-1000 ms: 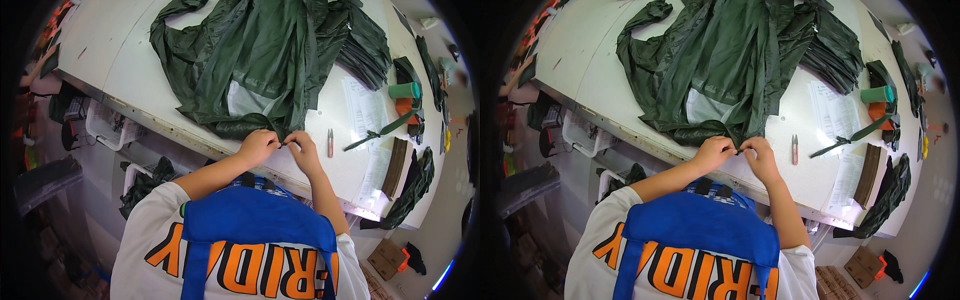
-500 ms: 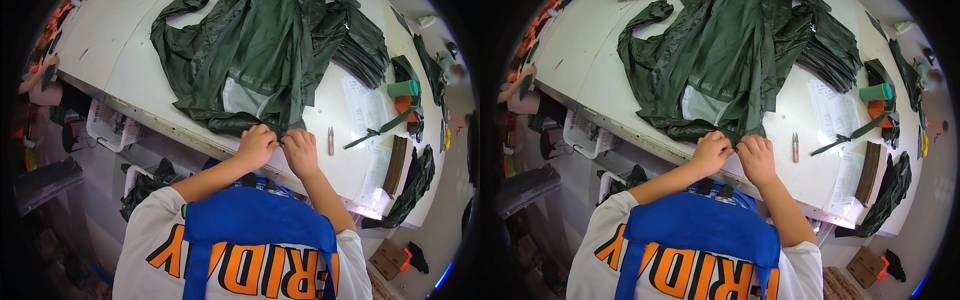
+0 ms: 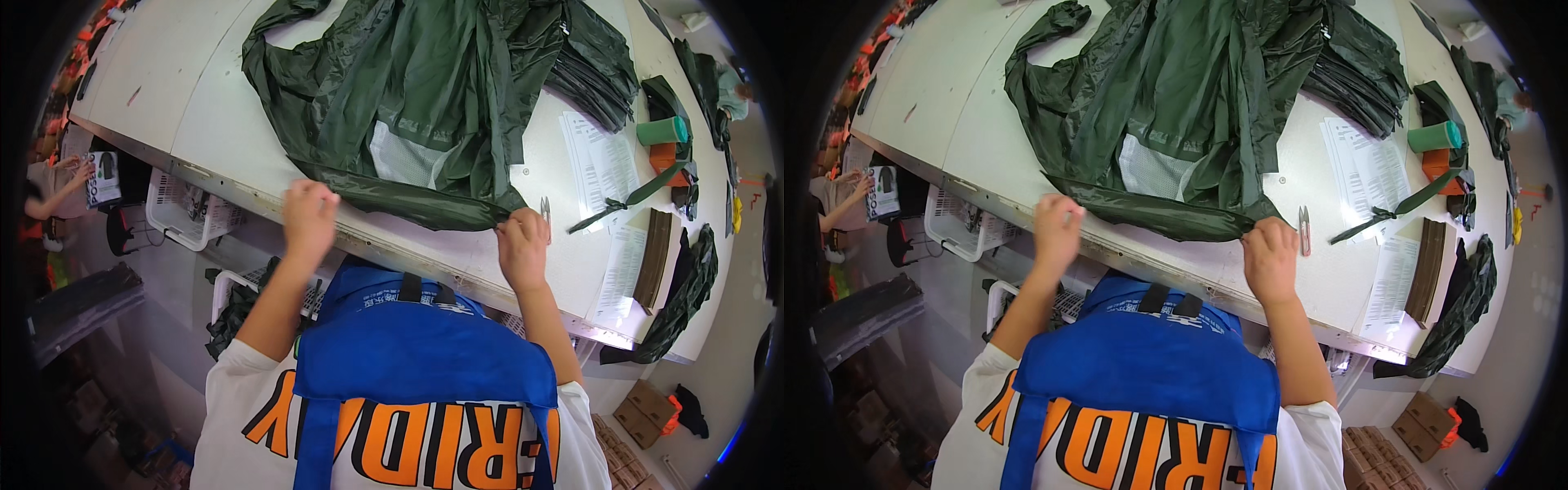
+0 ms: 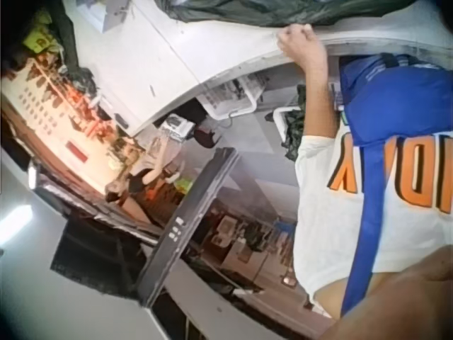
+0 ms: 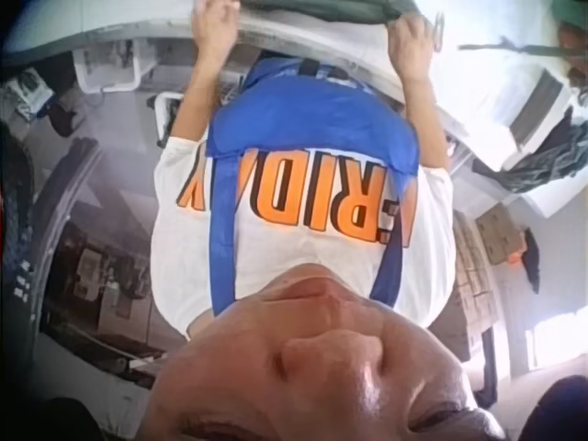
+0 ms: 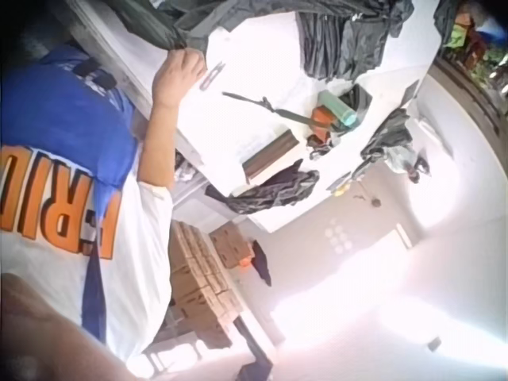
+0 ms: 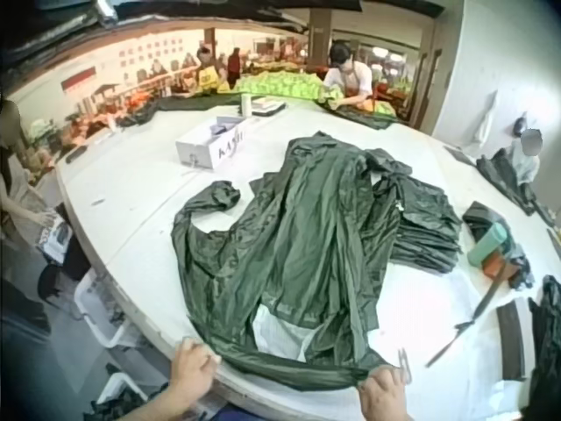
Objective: The person folds a green jacket on a table, trims loose threads with scissors, and places the folded jacket into a black plastic bag. The person then places the bagged jacket on a stack of similar items.
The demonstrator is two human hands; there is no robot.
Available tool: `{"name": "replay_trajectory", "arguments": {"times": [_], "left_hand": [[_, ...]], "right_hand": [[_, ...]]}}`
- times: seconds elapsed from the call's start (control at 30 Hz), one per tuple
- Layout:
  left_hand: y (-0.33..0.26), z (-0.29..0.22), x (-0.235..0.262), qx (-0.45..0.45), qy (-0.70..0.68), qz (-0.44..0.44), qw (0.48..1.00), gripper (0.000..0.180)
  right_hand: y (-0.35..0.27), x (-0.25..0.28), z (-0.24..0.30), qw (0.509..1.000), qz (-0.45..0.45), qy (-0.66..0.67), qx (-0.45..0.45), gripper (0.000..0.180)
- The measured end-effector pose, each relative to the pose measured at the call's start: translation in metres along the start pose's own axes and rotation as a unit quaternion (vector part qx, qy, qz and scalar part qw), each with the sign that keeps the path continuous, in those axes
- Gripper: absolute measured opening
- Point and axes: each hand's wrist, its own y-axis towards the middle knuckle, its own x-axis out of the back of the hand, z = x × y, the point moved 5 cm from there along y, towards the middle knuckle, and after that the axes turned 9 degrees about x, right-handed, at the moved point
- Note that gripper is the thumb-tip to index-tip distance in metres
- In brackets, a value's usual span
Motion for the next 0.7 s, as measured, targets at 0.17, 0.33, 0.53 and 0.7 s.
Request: {"name": "replay_trajectory", "arguments": {"times": [0.17,0.33,0.53,0.7], "left_hand": [[0.005,-0.026,0.012,-0.024,0.122,-0.049,0.991,0.036],[-0.022,-0.167,-0.040,-0.311,-0.088,0.195,0.926,0.054],[-0.007,-0.168,-0.040,-0.257,-0.110,0.190,0.941,0.028],[-0.010,-0.175,-0.024,-0.284,-0.176,0.156,0.930,0.030]], "right_hand": [[0.012,0.006,0.019,0.991,-0.084,0.074,0.067,0.021],[0.031,0.011,0.052,0.969,-0.117,0.182,0.121,0.026],[-0.030,-0.005,-0.077,0.968,-0.139,0.056,-0.203,0.063],[-0.098,-0.041,-0.151,0.915,0.052,-0.002,-0.400,0.039]]}}
